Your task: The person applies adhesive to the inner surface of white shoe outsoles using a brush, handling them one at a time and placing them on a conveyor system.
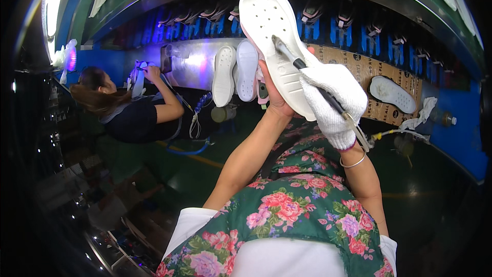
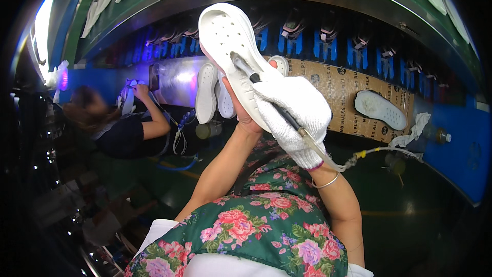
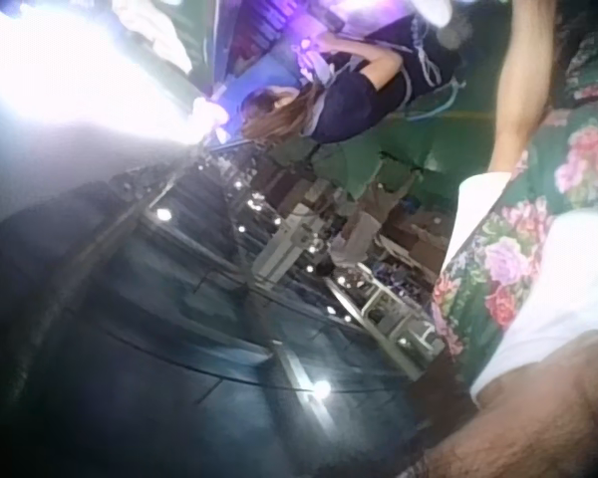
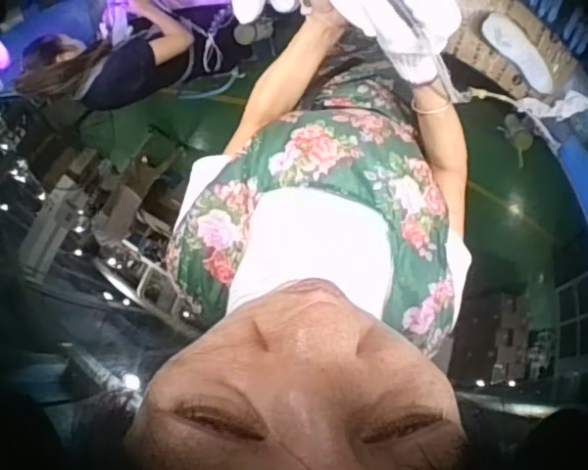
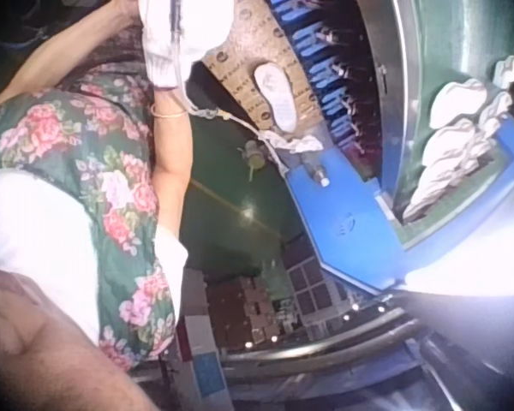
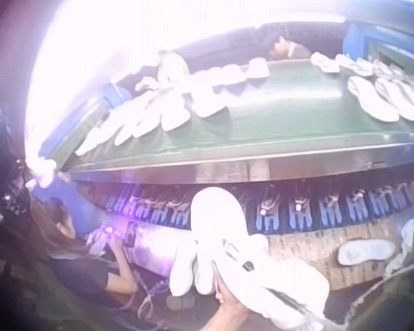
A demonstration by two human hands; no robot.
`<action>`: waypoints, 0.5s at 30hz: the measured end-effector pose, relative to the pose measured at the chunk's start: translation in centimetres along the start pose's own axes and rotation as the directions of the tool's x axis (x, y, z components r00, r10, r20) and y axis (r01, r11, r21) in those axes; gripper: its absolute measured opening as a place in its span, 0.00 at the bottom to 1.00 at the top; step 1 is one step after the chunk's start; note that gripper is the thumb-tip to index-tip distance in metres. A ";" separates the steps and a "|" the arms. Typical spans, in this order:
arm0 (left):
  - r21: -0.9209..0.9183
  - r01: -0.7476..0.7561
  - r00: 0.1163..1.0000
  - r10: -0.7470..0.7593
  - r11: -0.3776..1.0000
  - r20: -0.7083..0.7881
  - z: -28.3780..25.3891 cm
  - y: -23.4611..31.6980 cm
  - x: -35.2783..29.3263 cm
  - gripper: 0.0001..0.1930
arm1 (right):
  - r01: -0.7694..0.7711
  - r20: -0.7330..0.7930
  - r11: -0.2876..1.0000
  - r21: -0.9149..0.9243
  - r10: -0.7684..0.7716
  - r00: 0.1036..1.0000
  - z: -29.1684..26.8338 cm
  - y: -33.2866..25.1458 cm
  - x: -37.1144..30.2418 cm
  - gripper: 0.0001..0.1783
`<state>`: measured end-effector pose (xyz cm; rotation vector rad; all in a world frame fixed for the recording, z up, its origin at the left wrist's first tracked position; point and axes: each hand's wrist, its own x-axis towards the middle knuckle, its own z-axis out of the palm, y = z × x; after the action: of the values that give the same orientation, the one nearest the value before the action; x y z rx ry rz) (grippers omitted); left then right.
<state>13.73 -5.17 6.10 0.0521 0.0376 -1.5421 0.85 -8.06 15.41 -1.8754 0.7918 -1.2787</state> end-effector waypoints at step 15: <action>-0.035 0.225 0.961 -0.215 0.974 0.173 -0.2 1.5 1.0 0.57 | 0.142 0.217 0.990 0.020 -0.142 0.966 -0.1 -0.6 -1.8 0.19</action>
<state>15.28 -6.16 5.83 -0.1301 -0.0504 -1.7625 0.29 -6.34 15.02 -2.0578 0.5471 -1.1318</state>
